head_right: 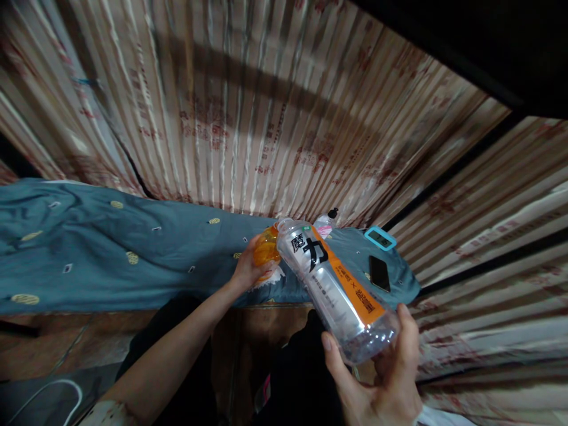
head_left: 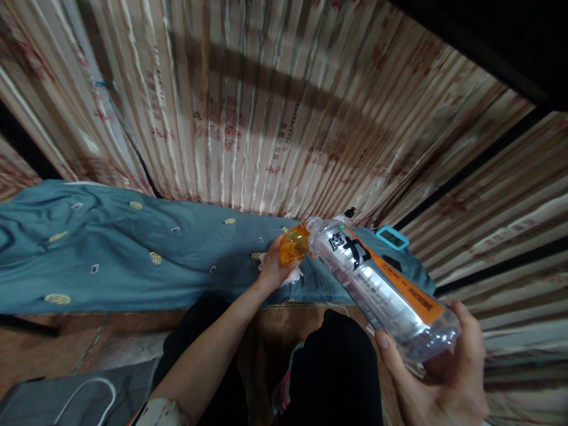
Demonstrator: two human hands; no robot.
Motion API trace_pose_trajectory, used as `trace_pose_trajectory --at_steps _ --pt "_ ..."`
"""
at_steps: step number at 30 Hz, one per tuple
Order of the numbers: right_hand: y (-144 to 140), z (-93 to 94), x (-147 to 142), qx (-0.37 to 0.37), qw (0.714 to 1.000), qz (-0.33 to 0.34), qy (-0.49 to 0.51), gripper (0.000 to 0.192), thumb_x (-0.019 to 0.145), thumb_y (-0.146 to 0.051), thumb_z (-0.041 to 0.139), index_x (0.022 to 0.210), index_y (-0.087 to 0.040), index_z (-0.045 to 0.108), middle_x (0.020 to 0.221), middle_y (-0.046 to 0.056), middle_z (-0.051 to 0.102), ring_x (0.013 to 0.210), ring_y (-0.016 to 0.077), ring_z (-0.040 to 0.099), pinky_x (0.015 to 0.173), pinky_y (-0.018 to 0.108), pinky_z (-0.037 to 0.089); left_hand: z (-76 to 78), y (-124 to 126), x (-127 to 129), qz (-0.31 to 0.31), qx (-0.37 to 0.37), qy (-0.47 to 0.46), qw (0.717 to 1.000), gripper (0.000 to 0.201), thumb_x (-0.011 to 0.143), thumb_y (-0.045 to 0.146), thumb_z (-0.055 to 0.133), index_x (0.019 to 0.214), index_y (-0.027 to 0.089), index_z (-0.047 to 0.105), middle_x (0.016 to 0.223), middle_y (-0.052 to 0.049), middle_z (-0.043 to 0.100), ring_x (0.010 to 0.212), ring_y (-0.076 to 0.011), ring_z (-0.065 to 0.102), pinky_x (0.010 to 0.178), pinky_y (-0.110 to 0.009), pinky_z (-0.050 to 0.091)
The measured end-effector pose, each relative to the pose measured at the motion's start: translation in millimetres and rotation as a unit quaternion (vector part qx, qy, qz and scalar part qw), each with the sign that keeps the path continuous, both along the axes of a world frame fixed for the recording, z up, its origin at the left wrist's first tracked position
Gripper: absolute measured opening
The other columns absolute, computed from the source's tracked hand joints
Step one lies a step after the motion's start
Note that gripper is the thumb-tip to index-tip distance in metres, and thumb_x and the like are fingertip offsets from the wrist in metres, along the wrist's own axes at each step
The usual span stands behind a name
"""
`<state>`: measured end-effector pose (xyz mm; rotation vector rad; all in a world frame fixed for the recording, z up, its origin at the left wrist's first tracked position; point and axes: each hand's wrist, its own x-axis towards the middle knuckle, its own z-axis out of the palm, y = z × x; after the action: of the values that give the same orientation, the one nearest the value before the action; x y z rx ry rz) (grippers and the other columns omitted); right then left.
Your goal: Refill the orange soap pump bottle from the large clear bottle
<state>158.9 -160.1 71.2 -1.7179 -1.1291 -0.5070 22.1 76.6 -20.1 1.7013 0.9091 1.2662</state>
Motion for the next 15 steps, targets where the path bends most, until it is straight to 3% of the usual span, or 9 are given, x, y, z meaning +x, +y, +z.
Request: trace_pose_trajectory --at_steps 15 --pt "0.4 0.2 1.4 0.008 1.000 0.003 -0.024 0.106 0.066 -0.055 0.087 0.154 -0.016 0.043 0.139 0.021 0.059 0.081 0.0225 0.071 0.063 0.030 0.059 4.8 -2.1 0.9 0.005 -0.021 -0.010 1.000 0.055 0.070 0.024 0.079 0.121 0.020 0.060 0.119 -0.012 0.071 0.114 -0.0306 0.068 0.103 -0.050 0.055"
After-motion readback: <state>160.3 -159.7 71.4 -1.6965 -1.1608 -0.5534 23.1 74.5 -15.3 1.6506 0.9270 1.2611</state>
